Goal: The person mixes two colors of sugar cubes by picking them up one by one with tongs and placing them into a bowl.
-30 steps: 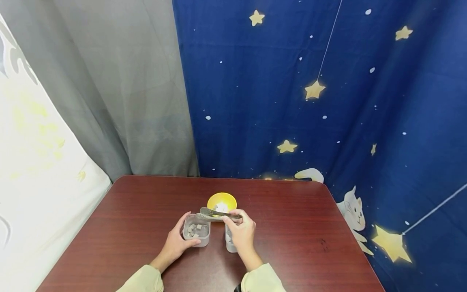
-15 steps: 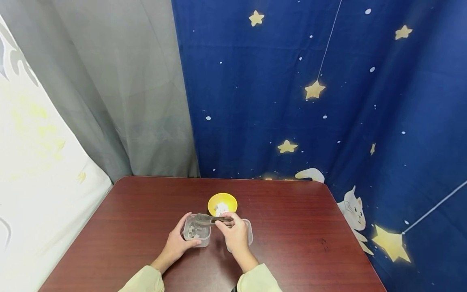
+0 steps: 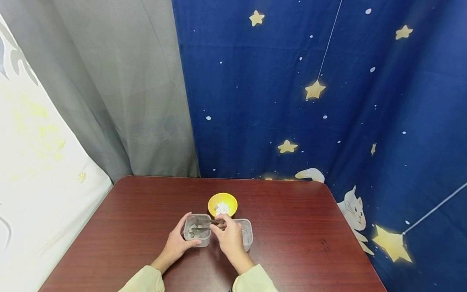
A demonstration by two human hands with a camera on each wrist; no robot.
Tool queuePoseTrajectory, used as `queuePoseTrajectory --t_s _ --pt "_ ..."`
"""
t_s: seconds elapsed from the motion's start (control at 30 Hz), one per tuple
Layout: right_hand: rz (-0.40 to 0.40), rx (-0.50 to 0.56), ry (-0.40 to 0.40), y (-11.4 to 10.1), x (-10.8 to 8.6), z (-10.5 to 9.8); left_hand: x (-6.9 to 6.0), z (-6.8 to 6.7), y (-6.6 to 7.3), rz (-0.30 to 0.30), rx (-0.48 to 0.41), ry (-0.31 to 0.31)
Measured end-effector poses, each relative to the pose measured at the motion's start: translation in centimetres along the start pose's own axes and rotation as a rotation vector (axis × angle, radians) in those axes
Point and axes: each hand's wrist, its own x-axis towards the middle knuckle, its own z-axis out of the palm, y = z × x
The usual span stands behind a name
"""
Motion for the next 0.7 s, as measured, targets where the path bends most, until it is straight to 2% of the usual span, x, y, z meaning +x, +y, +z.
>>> queuePoseTrajectory --t_s 0.2,0.7 --pt "-0.041 -0.095 -0.021 -0.36 -0.1 0.42 -0.02 -0.03 0.04 0.01 -0.021 -0.004" --pt "-0.062 -0.117 0.003 -0.3 -0.17 0.5 -0.15 -0.09 0.32 -0.002 -0.009 0.0"
